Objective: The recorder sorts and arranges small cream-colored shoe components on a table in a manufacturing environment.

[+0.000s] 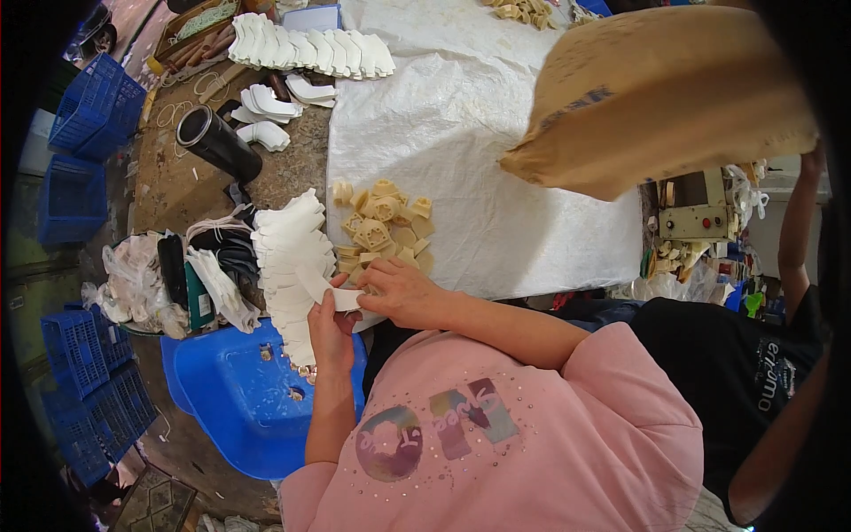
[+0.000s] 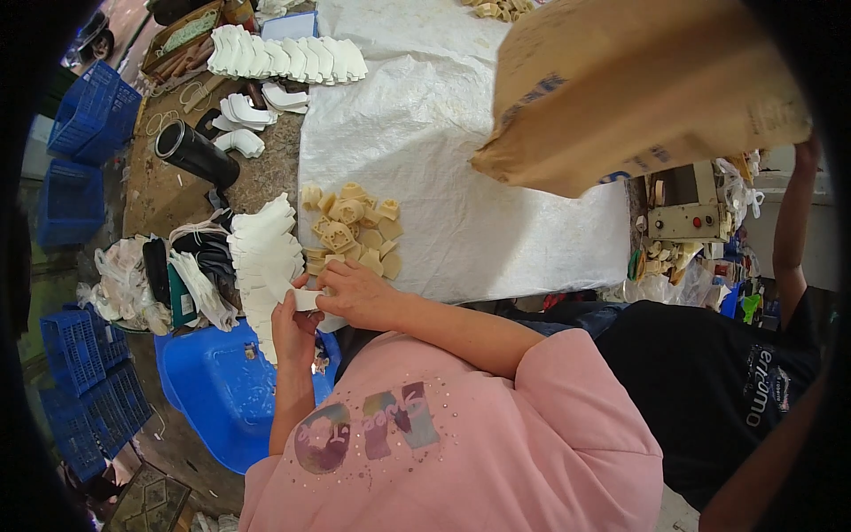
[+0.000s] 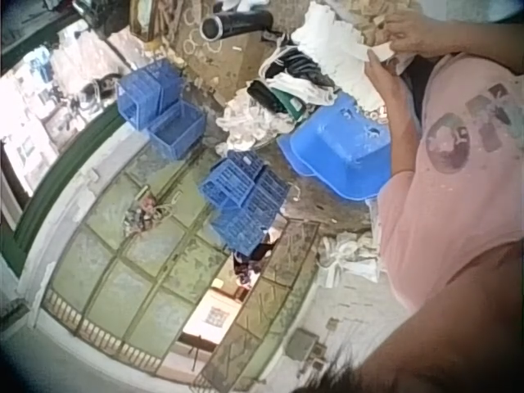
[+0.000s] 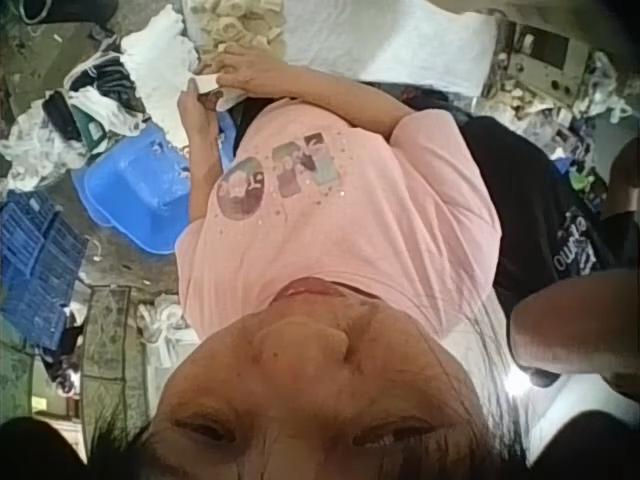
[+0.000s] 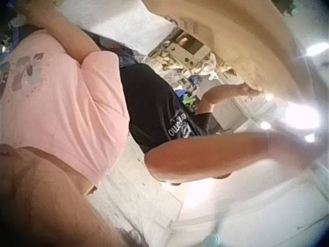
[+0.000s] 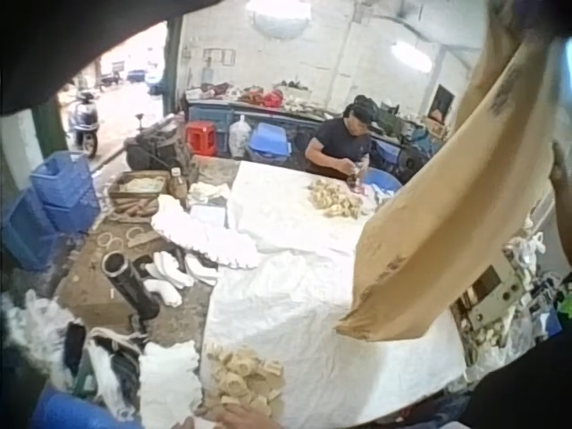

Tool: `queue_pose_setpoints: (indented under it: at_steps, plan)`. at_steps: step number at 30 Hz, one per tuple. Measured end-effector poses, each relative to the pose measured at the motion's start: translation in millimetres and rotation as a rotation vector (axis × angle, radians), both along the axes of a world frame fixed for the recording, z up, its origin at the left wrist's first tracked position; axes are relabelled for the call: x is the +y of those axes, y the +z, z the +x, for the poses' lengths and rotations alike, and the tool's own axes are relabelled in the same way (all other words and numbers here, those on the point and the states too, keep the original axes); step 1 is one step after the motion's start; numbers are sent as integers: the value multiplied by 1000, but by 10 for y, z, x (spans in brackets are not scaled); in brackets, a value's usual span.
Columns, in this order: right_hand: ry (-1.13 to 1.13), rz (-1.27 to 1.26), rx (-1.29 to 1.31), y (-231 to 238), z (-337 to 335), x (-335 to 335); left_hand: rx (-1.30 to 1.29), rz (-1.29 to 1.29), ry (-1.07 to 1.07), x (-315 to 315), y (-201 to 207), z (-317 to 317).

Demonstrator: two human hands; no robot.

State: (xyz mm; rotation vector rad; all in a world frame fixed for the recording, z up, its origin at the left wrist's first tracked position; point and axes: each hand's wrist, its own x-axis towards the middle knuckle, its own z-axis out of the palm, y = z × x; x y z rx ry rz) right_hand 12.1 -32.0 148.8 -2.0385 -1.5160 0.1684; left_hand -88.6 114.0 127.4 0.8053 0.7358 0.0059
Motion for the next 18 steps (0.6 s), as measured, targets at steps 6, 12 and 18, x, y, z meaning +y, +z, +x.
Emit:
queue_pose_setpoints:
  at_steps: [6,12,18]
  plan:
    - [4,-46,8,-7,-3,9,-20,9,8,24,-36,-10]
    - [-2,-49,16,-29,-8,17,4,5,12,20,-44,-18]
    - [-4,-41,25,-41,-15,31,-3,12,23,30,-96,-36]
